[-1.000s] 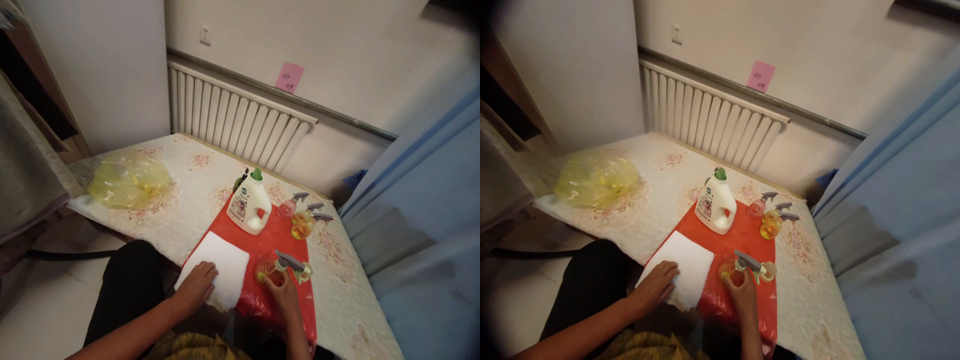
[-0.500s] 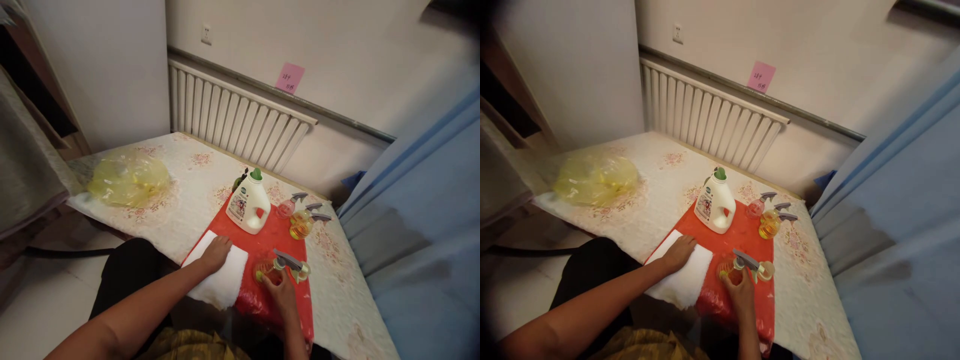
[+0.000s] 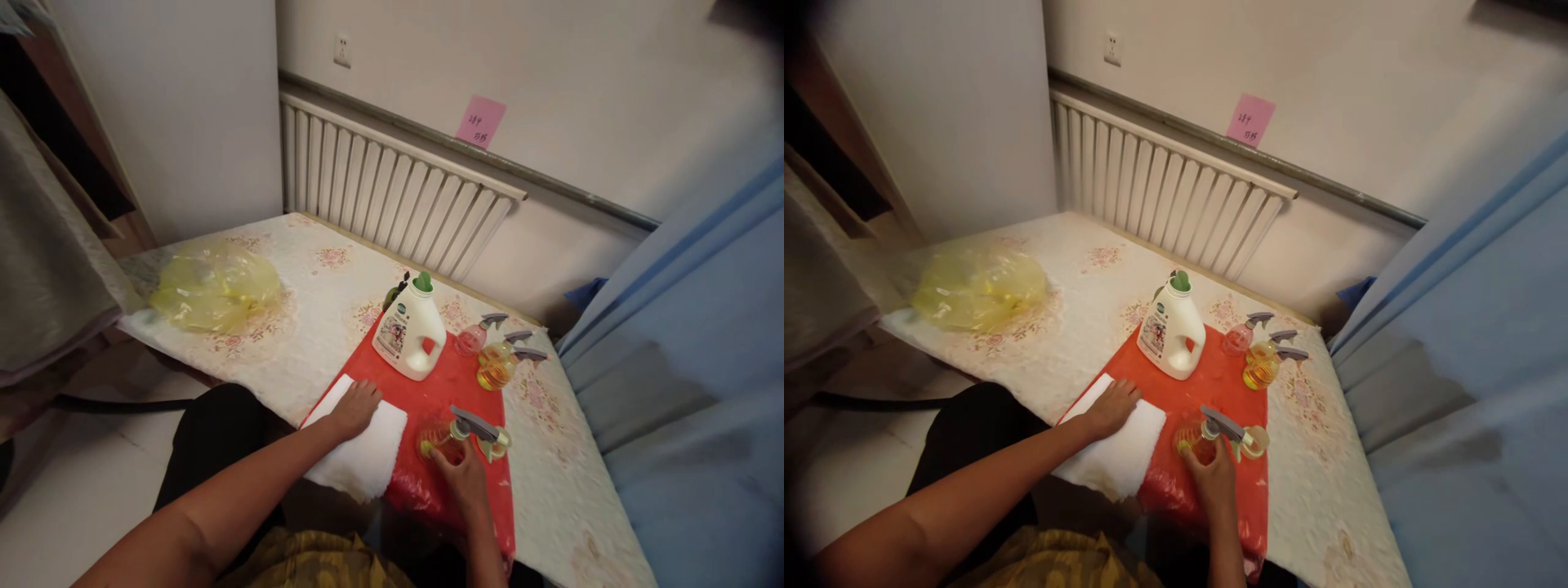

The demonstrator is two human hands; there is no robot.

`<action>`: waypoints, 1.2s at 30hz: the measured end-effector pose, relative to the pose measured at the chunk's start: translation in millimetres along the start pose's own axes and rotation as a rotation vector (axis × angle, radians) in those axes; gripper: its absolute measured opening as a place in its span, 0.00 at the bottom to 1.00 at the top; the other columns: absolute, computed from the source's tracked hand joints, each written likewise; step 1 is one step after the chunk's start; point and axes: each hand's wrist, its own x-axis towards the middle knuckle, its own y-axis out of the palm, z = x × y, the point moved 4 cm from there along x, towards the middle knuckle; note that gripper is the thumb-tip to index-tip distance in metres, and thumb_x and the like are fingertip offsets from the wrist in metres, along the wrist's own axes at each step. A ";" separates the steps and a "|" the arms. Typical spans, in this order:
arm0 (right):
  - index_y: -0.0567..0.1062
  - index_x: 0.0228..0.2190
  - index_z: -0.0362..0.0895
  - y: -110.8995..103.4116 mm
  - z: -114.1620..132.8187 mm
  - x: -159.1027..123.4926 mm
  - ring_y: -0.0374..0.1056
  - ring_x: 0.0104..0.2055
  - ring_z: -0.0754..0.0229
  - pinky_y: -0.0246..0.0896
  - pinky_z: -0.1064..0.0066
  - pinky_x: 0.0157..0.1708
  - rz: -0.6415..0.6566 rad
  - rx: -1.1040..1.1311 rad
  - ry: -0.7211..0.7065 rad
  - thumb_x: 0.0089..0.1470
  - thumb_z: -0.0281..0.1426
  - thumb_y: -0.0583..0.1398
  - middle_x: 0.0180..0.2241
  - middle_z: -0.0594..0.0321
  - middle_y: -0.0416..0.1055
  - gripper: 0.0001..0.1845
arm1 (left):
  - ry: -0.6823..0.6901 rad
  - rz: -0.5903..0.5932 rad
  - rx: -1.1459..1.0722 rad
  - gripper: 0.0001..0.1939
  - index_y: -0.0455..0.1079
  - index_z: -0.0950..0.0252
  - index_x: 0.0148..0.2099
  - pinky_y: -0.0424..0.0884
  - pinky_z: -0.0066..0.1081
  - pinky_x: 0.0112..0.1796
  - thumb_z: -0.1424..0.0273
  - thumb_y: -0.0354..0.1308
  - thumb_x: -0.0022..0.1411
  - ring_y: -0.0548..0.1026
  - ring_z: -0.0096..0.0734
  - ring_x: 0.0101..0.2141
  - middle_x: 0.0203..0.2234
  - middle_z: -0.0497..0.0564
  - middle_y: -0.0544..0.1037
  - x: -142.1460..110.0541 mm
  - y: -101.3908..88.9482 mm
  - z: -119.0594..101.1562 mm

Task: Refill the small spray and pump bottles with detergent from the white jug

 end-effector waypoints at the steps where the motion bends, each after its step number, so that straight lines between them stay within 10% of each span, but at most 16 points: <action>1: 0.74 0.39 0.42 -0.2 0.1 0.0 0.75 0.40 0.43 0.68 0.57 0.43 -0.004 -0.003 -0.003 0.36 0.47 0.67 0.37 0.51 0.79 0.30 | 0.001 0.001 0.002 0.10 0.69 0.66 0.44 0.62 0.42 0.44 0.75 0.47 0.67 0.67 0.45 0.43 0.41 0.58 0.71 -1.0 0.0 -0.2; 25: 0.74 0.41 0.43 1.7 -2.0 -0.1 0.76 0.40 0.44 0.69 0.58 0.42 0.006 -0.008 -0.036 0.39 0.46 0.67 0.37 0.53 0.80 0.29 | 0.000 -0.029 -0.046 0.16 0.67 0.64 0.54 0.59 0.43 0.53 0.77 0.45 0.68 0.64 0.44 0.51 0.50 0.58 0.71 -20.8 -7.7 -0.7; 36: 0.75 0.41 0.43 0.3 1.5 -1.1 0.76 0.40 0.46 0.69 0.59 0.42 0.018 0.032 -0.043 0.39 0.45 0.67 0.38 0.54 0.80 0.28 | 0.047 0.136 -0.028 0.15 0.73 0.67 0.41 0.65 0.42 0.43 0.80 0.46 0.62 0.72 0.46 0.42 0.40 0.61 0.76 -11.8 -30.1 7.5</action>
